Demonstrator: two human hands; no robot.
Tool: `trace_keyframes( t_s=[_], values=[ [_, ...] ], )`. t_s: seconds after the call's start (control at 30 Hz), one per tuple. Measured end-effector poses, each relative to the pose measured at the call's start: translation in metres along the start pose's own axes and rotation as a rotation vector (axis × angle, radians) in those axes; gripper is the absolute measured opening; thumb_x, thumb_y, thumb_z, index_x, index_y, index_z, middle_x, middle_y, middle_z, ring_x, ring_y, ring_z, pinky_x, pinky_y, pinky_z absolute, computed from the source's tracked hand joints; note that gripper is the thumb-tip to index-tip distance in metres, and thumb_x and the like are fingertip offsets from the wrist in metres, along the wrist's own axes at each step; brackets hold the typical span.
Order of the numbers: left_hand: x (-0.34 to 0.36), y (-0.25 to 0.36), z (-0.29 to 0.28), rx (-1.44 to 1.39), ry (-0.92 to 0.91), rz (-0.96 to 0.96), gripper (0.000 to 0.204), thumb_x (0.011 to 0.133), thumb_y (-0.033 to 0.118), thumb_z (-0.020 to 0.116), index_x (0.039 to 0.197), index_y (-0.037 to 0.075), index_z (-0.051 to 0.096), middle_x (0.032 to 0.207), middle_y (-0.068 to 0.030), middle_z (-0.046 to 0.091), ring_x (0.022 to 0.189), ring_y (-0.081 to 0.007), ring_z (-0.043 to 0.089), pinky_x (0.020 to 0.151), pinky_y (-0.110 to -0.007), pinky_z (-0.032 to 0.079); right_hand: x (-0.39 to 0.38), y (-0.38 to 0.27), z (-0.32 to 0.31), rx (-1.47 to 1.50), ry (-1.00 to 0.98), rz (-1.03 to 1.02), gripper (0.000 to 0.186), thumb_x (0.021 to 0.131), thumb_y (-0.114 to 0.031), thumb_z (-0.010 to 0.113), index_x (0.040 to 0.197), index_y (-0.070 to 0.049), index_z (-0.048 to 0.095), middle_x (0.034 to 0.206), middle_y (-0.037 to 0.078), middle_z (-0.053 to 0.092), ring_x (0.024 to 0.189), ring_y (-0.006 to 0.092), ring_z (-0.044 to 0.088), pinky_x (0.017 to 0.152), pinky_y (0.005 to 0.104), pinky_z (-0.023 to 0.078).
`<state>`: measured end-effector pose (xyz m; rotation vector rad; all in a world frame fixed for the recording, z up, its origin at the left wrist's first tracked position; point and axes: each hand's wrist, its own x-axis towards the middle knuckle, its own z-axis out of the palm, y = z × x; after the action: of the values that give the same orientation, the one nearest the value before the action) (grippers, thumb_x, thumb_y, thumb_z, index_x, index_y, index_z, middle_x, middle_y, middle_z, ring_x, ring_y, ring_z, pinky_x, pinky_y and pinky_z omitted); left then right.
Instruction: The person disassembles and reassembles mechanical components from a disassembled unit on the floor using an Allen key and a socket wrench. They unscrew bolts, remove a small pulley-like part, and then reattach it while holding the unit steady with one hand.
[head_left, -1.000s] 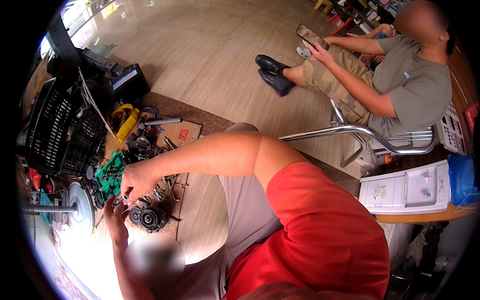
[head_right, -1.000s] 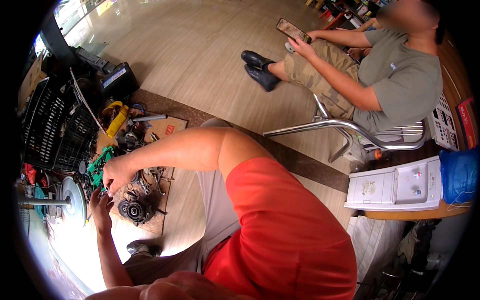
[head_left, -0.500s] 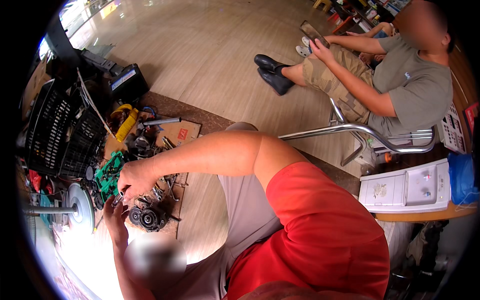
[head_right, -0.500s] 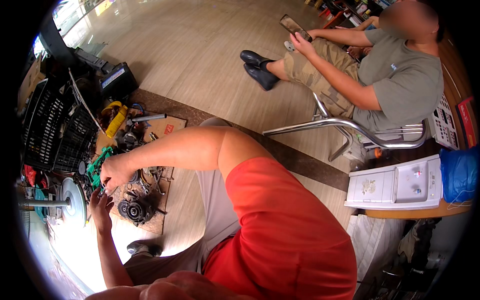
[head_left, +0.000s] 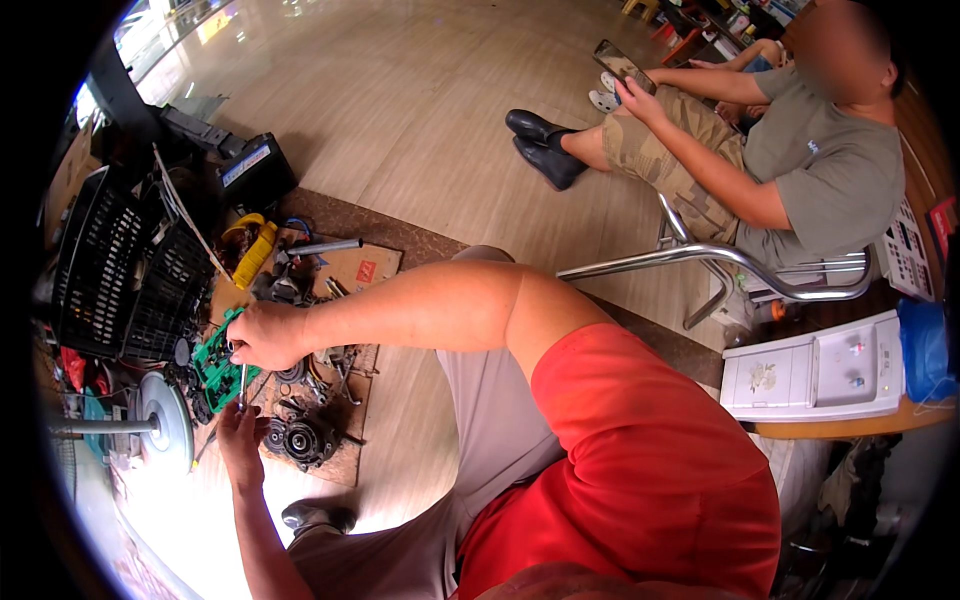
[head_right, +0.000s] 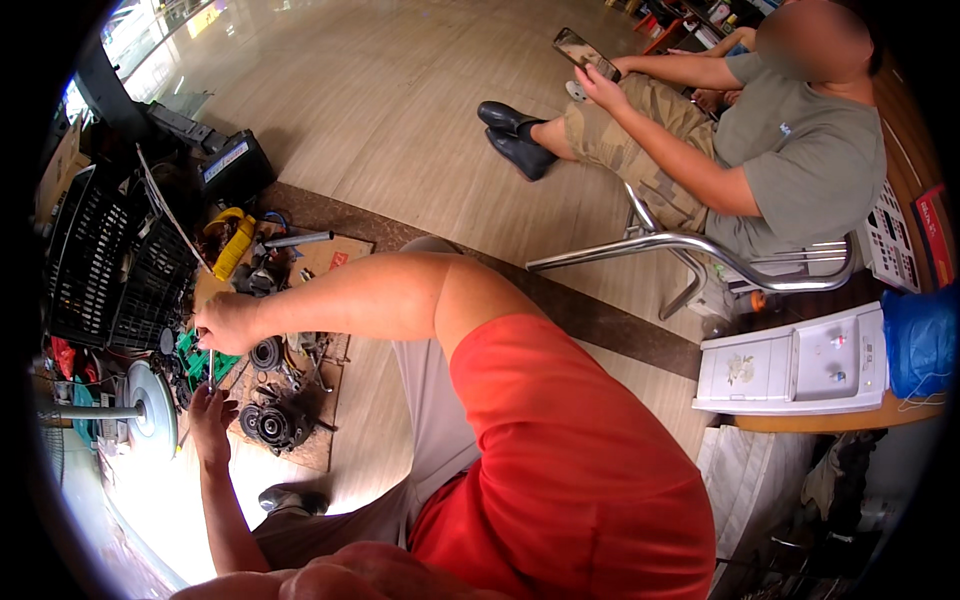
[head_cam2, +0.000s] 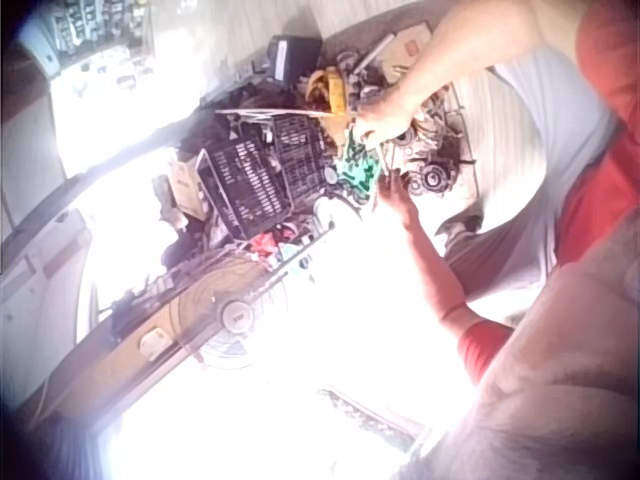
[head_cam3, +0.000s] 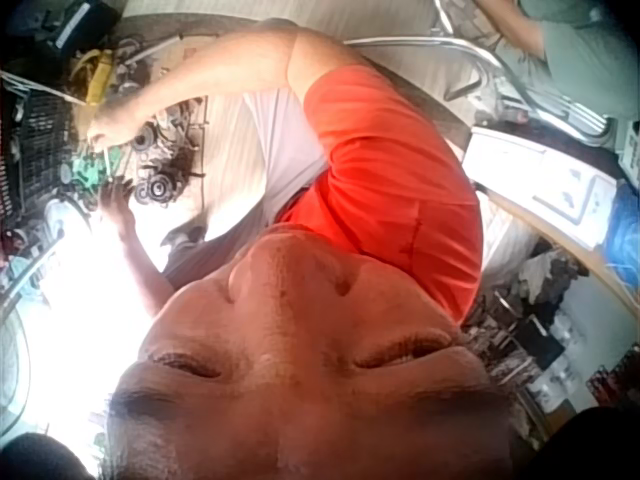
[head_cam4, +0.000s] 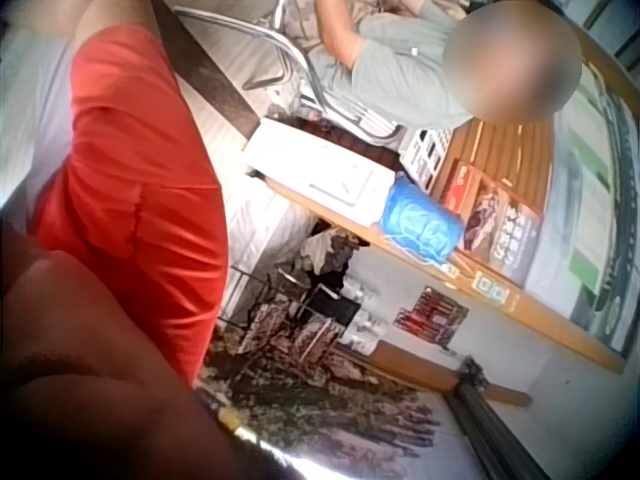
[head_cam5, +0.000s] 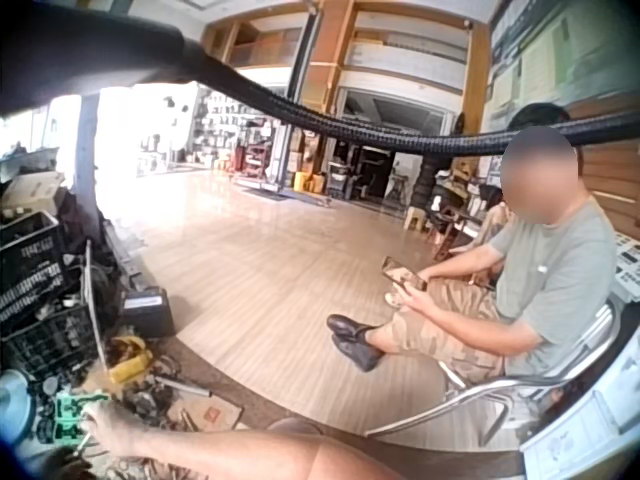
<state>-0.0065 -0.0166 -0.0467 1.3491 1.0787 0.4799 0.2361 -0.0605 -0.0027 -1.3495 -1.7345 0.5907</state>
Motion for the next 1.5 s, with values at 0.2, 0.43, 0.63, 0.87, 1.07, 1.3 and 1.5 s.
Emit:
trace_keyframes(
  t_s=[0.2,0.43,0.63,0.87,1.07,1.3,1.5],
  values=[
    [0.004,0.0,0.0,0.087,-0.04,0.025,0.025,0.095,0.008,0.051,0.118,-0.001,0.051,0.078,-0.0045,0.059,0.062,-0.0116,0.06,0.056,-0.024,0.051,0.004,0.002,-0.007,-0.063,0.07,0.121,0.022,0.083,-0.021,0.062,0.079,0.0,0.062,0.071,0.02,0.064,0.073,0.0374,0.064,0.068,0.0438,0.05],
    [-0.001,0.013,-0.003,0.134,-0.025,0.124,0.016,0.095,0.01,0.053,0.108,0.0,0.056,0.069,-0.0029,0.059,0.06,-0.0105,0.059,0.054,-0.024,0.049,0.01,0.008,-0.01,-0.033,0.139,0.214,0.022,0.083,-0.021,0.061,0.08,0.001,0.063,0.073,0.021,0.064,0.074,0.0369,0.065,0.07,0.0426,0.051],
    [-0.004,0.014,-0.011,0.15,-0.012,0.213,0.012,0.094,0.013,0.058,0.098,0.002,0.057,0.069,-0.0019,0.059,0.061,-0.0098,0.057,0.058,-0.024,0.046,0.011,0.008,-0.01,0.006,0.14,0.229,0.021,0.083,-0.02,0.061,0.081,0.0,0.064,0.074,0.02,0.065,0.074,0.0351,0.065,0.07,0.0413,0.051],
    [0.004,0.003,-0.02,0.259,0.057,0.267,0.009,0.092,0.011,0.06,0.089,0.003,0.058,0.069,-0.0011,0.059,0.061,-0.0084,0.055,0.058,-0.023,0.044,0.01,0.005,-0.013,0.003,0.114,0.206,0.021,0.083,-0.02,0.061,0.079,0.0,0.064,0.073,0.018,0.065,0.073,0.0343,0.065,0.07,0.041,0.051],
    [0.005,-0.001,-0.022,0.287,0.064,0.244,0.007,0.091,0.008,0.06,0.088,0.002,0.058,0.07,-0.0016,0.059,0.062,-0.0082,0.056,0.058,-0.022,0.044,0.009,0.004,-0.012,-0.032,0.088,0.178,0.021,0.082,-0.02,0.062,0.079,0.0,0.063,0.072,0.019,0.065,0.073,0.0347,0.065,0.07,0.0411,0.051],
    [0.006,-0.002,-0.016,0.287,0.033,0.223,0.006,0.09,0.006,0.06,0.09,0.0,0.058,0.072,-0.0027,0.06,0.063,-0.0089,0.057,0.059,-0.023,0.045,0.009,0.007,-0.011,-0.036,0.09,0.175,0.021,0.082,-0.021,0.062,0.079,0.0,0.063,0.073,0.019,0.065,0.074,0.0355,0.065,0.07,0.0419,0.051],
    [0.004,0.0,-0.013,0.289,0.025,0.186,0.009,0.091,0.008,0.06,0.091,-0.001,0.058,0.071,-0.0033,0.06,0.061,-0.009,0.056,0.058,-0.023,0.044,0.008,0.005,-0.012,-0.026,0.059,0.194,0.02,0.082,-0.021,0.062,0.083,0.0,0.064,0.075,0.019,0.066,0.076,0.0356,0.066,0.071,0.042,0.051]
  ],
)
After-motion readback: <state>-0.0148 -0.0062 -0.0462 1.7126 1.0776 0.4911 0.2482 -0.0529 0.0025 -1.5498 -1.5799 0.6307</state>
